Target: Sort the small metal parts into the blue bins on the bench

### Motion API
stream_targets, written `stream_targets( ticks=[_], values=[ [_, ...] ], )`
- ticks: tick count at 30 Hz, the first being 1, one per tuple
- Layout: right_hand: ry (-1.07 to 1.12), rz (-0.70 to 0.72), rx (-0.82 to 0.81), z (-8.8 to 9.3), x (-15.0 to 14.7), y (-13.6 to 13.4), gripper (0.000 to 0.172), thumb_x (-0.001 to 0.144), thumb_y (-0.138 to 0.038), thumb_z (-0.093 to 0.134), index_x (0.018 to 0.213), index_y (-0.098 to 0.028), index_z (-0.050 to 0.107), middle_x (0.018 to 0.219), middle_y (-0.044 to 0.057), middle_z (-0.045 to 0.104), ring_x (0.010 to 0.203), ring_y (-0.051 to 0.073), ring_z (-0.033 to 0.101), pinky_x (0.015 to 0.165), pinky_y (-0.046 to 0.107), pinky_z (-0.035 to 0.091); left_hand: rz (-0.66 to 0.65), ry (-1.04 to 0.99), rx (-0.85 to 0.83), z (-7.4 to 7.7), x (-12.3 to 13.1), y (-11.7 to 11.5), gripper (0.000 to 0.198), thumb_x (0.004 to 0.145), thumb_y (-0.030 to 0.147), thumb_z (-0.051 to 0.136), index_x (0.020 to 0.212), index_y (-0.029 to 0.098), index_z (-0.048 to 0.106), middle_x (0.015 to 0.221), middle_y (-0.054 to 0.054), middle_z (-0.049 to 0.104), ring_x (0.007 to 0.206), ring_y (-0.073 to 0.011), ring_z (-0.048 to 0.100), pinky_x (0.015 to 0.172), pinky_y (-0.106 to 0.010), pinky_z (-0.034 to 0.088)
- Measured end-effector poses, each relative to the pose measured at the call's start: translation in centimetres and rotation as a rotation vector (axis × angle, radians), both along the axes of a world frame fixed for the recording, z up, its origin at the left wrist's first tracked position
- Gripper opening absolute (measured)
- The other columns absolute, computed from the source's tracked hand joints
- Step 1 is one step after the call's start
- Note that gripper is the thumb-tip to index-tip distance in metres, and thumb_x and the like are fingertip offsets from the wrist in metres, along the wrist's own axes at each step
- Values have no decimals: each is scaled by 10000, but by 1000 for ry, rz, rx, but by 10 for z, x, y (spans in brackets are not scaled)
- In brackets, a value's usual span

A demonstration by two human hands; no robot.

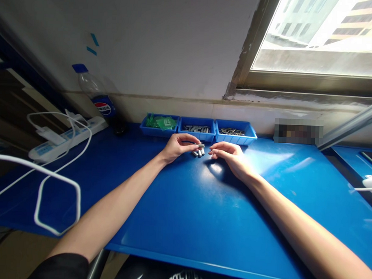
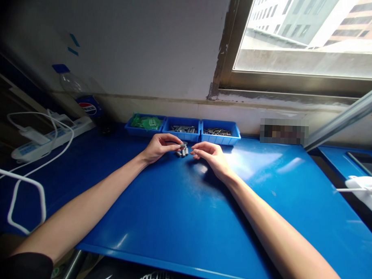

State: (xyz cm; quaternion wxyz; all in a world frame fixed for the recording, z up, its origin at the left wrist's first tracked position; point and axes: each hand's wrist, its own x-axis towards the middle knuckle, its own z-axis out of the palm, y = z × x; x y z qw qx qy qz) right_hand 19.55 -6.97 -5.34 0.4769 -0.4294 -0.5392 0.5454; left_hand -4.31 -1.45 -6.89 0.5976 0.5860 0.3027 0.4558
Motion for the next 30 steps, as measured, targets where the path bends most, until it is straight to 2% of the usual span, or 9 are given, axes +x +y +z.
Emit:
stream_targets(
  ticks=[8, 11, 13, 15, 18, 21, 23, 25, 30],
  values=[
    [-1, 15, 7, -3, 1, 1, 236, 791, -400, 847, 939, -222, 799, 883, 36, 790, 770, 184, 666, 840, 348, 540, 42, -30, -8, 0, 2, 1, 371, 686, 353, 957, 929, 122, 799, 1000, -134, 823, 857, -242, 804, 847, -381, 662],
    [-11, 16, 13, -4, 1, 1, 256, 790, -422, 847, 941, -221, 796, 887, 39, 789, 772, 190, 669, 845, 358, 546, 84, -130, 0, 2, 1, 3, 378, 681, 313, 958, 993, 166, 803, 1213, -132, 791, 1091, -274, 779, 1017, -410, 612],
    [-12, 16, 13, -3, 1, 1, 265, 785, -427, 850, 939, -219, 793, 888, 42, 789, 768, 190, 669, 838, 356, 547, 91, -193, 15, 2, 1, 4, 448, 681, 267, 953, 1098, 208, 800, 1367, -116, 729, 1282, -287, 696, 1124, -414, 546],
    [-11, 18, 10, -3, 1, 1, 263, 786, -426, 849, 936, -217, 792, 889, 43, 790, 768, 189, 670, 836, 353, 545, 80, -205, 33, 2, 1, 3, 511, 702, 247, 934, 1190, 240, 783, 1439, -100, 685, 1365, -283, 638, 1163, -410, 511],
    [-1, 25, 16, -2, 1, 1, 245, 797, -411, 840, 937, -215, 795, 887, 42, 791, 772, 185, 668, 837, 342, 537, 55, -41, 120, 3, 0, 1, 437, 747, 266, 893, 1169, 211, 793, 1289, -114, 763, 1198, -257, 731, 1054, -380, 570],
    [-5, 26, 15, -2, 1, 1, 229, 795, -397, 839, 935, -221, 797, 878, 37, 790, 770, 184, 665, 836, 339, 534, 34, 301, 401, 5, -1, -4, 291, 760, 241, 837, 1042, 173, 819, 1044, -111, 799, 914, -215, 750, 862, -342, 598],
    [-12, 21, 13, -2, 1, 1, 230, 791, -403, 838, 928, -224, 795, 873, 34, 789, 766, 187, 665, 836, 344, 537, 8, 483, 626, 6, -2, -6, 247, 745, 184, 786, 989, 186, 824, 966, -91, 780, 871, -210, 713, 835, -339, 580],
    [-14, 19, 15, -2, 1, 1, 237, 789, -410, 836, 928, -223, 794, 872, 34, 788, 766, 189, 667, 837, 348, 539, -16, 578, 757, 7, -4, -6, 269, 732, 141, 738, 979, 208, 821, 928, -75, 765, 888, -218, 690, 851, -341, 571],
    [-8, 19, 13, -2, 1, 0, 230, 782, -411, 839, 917, -230, 797, 862, 32, 787, 763, 194, 666, 839, 356, 541, 10, 654, 783, 3, -10, -2, 258, 802, 168, 699, 1033, 212, 804, 969, -79, 765, 885, -215, 688, 809, -317, 561]
  ],
)
